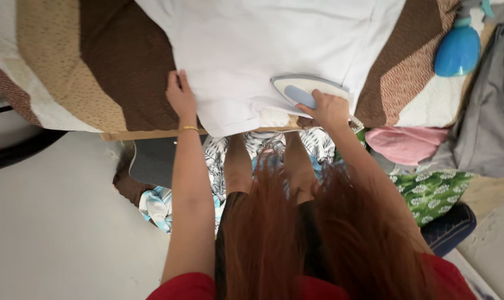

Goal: The person irons a white collared shirt on a bed, smoothing the fabric by hand and pressing different sections of the shirt with an iron.

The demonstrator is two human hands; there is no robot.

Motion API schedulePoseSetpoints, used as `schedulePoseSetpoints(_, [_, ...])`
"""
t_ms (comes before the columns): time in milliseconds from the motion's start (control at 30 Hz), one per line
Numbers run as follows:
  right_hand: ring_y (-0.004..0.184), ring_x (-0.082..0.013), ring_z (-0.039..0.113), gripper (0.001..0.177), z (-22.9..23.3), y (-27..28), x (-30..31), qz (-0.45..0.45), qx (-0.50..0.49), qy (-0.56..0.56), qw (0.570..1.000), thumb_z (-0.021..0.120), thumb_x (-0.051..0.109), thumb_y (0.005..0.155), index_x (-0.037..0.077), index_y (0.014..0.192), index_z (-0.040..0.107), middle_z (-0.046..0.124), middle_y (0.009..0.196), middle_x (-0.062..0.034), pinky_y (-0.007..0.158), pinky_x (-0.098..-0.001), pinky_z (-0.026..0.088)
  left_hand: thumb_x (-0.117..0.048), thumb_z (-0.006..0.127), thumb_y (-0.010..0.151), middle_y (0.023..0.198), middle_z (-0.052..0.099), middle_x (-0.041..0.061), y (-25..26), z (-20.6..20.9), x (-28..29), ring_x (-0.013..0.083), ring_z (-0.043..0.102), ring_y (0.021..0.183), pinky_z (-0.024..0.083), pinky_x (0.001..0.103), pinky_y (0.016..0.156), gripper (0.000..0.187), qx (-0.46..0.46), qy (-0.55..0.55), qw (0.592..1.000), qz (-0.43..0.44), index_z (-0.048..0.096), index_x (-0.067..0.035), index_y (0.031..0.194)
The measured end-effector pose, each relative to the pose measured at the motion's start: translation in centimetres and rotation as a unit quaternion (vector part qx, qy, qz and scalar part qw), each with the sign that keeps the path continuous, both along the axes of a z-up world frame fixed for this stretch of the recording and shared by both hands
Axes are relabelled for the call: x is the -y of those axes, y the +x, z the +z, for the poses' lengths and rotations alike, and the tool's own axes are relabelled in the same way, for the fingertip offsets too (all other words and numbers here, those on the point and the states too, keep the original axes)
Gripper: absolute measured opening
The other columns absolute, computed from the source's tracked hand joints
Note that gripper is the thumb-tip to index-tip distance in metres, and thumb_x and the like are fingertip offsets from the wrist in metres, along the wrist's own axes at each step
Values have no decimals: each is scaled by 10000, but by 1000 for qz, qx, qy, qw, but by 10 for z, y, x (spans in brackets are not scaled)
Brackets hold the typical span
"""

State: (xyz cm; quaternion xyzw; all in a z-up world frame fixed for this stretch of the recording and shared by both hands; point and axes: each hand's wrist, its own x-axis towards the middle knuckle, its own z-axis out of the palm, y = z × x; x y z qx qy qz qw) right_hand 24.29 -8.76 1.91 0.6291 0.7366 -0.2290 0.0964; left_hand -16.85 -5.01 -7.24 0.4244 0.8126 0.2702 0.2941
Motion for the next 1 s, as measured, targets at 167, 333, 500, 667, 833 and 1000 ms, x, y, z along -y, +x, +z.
schedulePoseSetpoints(167, [531,-283,673,616,-11,-86,-32,-3,-46,7,999,720,701,855,88,844,663,687,644,-98,481,-412,509,-327,595,1067,746,679,98,-6,19,-2,262,651,605,484,391,593,276,-19,8,1000,-2,657,-74,975])
schedulePoseSetpoints(333, [558,-282,672,566,-31,-199,-73,-5,-130,90,987,745,656,870,106,806,627,671,642,-82,497,-412,511,-293,662,1019,670,645,71,-29,39,-16,216,600,571,464,365,556,238,-63,19,998,-4,682,-73,931])
schedulePoseSetpoints(500, [513,-285,662,603,-30,-267,-116,11,-105,88,990,732,691,849,103,798,610,649,581,-87,444,-410,497,-251,672,1016,680,630,44,-57,49,-43,131,557,582,454,318,547,234,-34,54,996,67,675,-39,916])
schedulePoseSetpoints(667, [509,-275,663,596,-30,-257,-118,37,-86,63,994,723,702,843,116,813,619,651,578,-79,447,-407,496,-240,672,1028,708,620,10,-80,51,-66,91,508,619,437,291,550,251,-3,96,990,100,669,-20,909])
schedulePoseSetpoints(833, [509,-267,663,583,-23,-209,-101,55,-79,26,995,724,693,848,117,858,635,664,613,-68,449,-404,492,-231,674,1033,730,623,-10,-88,45,-77,73,501,641,433,272,572,240,13,114,989,97,671,-24,914])
schedulePoseSetpoints(1000, [542,-275,666,583,-32,-232,-108,60,-96,53,992,734,699,838,124,843,633,667,630,-55,480,-411,498,-226,674,1025,708,583,-12,-84,37,-81,75,468,631,414,270,565,242,48,99,988,111,662,-17,903])
